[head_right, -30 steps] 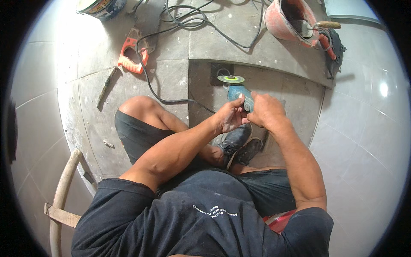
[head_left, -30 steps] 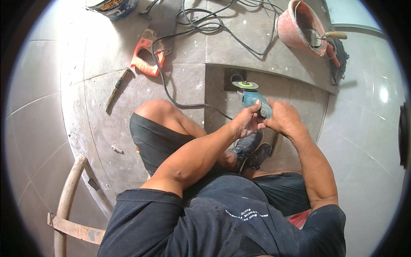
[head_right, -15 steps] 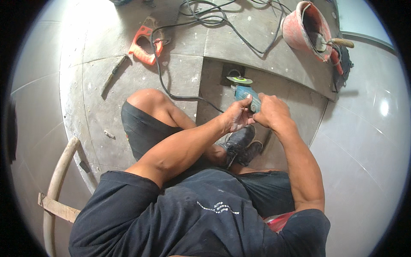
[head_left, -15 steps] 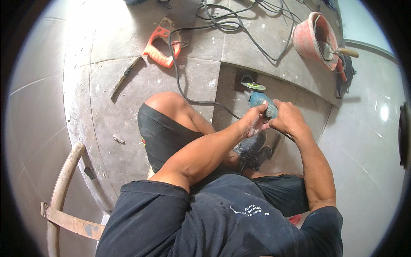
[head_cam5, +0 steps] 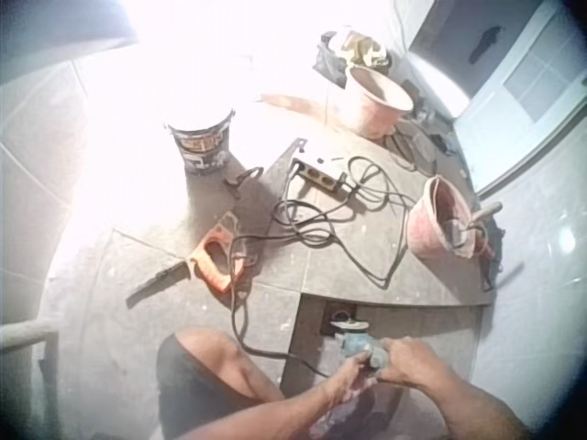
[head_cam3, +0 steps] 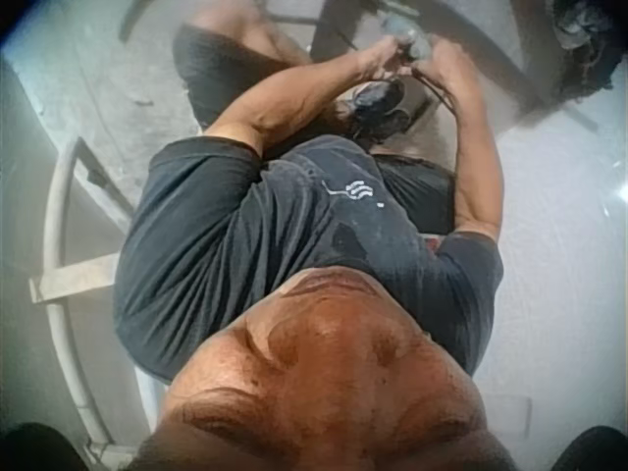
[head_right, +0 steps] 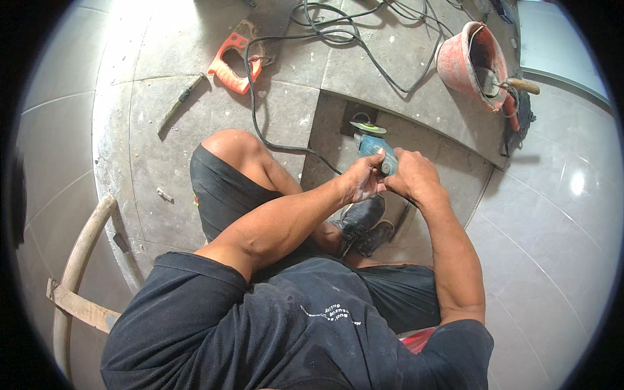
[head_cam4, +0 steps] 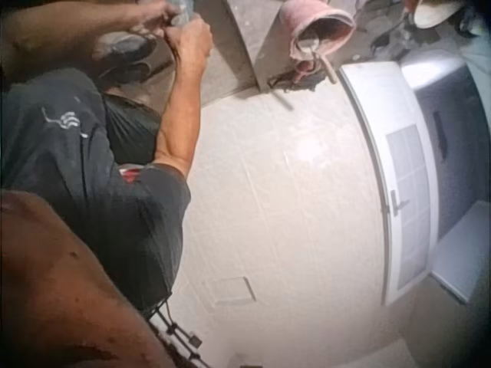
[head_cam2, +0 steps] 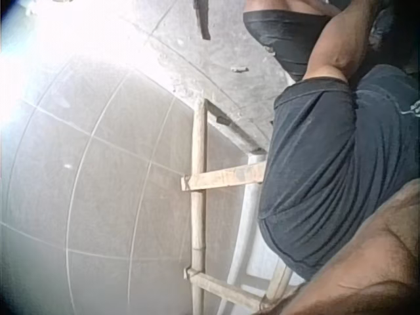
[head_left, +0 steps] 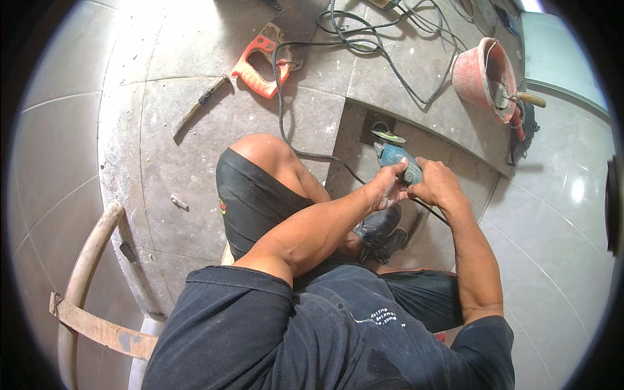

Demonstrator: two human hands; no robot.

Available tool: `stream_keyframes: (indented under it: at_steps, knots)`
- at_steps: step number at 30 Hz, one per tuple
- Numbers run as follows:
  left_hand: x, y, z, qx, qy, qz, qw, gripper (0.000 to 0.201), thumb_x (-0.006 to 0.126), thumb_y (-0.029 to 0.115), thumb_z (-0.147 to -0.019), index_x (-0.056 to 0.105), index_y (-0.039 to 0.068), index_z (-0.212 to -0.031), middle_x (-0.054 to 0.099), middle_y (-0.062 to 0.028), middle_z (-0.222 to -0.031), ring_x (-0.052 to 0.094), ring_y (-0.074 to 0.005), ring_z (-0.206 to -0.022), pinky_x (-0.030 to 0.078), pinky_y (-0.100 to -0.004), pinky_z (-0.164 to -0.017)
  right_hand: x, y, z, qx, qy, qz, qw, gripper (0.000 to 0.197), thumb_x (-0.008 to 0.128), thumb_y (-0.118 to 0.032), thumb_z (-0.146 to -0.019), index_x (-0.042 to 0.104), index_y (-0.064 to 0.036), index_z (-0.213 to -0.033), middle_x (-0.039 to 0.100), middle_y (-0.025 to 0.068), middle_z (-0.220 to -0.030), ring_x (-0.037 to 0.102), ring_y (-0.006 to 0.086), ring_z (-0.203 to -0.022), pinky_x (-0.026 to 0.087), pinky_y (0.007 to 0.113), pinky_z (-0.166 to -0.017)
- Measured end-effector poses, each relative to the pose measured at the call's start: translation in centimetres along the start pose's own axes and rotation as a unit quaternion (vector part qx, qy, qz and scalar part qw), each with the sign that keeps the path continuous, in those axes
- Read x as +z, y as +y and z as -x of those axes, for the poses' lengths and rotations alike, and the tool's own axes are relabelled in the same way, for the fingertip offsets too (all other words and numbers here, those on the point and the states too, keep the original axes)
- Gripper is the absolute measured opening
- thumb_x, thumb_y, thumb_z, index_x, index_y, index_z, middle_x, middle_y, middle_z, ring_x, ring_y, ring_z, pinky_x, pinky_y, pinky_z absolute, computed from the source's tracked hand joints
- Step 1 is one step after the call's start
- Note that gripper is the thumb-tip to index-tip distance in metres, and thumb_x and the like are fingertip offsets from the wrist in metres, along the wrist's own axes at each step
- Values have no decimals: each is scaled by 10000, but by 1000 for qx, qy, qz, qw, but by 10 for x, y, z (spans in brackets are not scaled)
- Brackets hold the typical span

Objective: The person sits on a small stool and uses an angle grinder to smooth the edges of a floor tile around a drain hole. The person holds the tool with both hands and moves it along the tile perimeter to refine the cut.

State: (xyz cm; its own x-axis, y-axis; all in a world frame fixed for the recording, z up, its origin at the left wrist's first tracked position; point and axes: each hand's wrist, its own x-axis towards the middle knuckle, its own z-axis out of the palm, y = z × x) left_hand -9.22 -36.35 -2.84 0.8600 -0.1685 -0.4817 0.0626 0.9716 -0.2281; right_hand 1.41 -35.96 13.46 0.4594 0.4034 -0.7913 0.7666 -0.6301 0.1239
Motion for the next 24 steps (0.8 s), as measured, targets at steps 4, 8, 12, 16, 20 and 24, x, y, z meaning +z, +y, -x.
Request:
stream_keyframes:
  at_steps: [4,8,12,16,20,24]
  knots:
    - [-1,1,1,4,4,14,1000,455,458,423,-1146,539,22,-1344,668,-161,-1257,709,-301,-1128,620,-492,-994,-1,-6,0,8,-8,7,1000,611,910,-295,-698,711,-2,-1196,766,265,-1125,736,434,-1101,585,504,-953]
    - [-4,1,0,-2,9,11,1000,459,473,432,-1137,550,24,-1332,663,-158,-1261,705,-296,-1128,608,-485,-1004,0,-5,-1,4,3,15,1000,625,917,-317,-700,714,-8,-1205,766,263,-1131,739,426,-1109,593,505,-950]
    - [-2,1,2,-19,46,-18,999,476,481,448,-1131,560,24,-1332,656,-162,-1275,694,-304,-1142,584,-477,-1043,13,2,-6,17,18,24,999,630,928,-348,-701,733,-25,-1205,772,246,-1148,749,406,-1106,602,506,-956]
    - [-12,11,0,-3,33,-7,999,524,480,457,-1127,508,15,-1408,628,-194,-1371,659,-337,-1260,551,-490,-1106,16,-1,-25,-12,10,30,999,352,822,-212,-728,811,-12,-1018,789,242,-1062,778,388,-1028,630,472,-911]
    - [0,2,-4,9,16,-15,1000,586,438,477,-1134,468,-20,-1443,606,-215,-1428,631,-385,-1309,537,-528,-1117,12,10,-20,13,-13,18,1000,446,829,-268,-747,767,-22,-1114,773,250,-1126,751,409,-1086,611,489,-941]
    - [3,-1,-11,-4,-9,-1,1000,609,414,472,-1139,419,-25,-1491,576,-223,-1480,606,-404,-1340,519,-553,-1134,2,10,-12,20,-16,40,999,454,839,-285,-738,778,-22,-1104,780,239,-1117,759,398,-1075,617,483,-933]
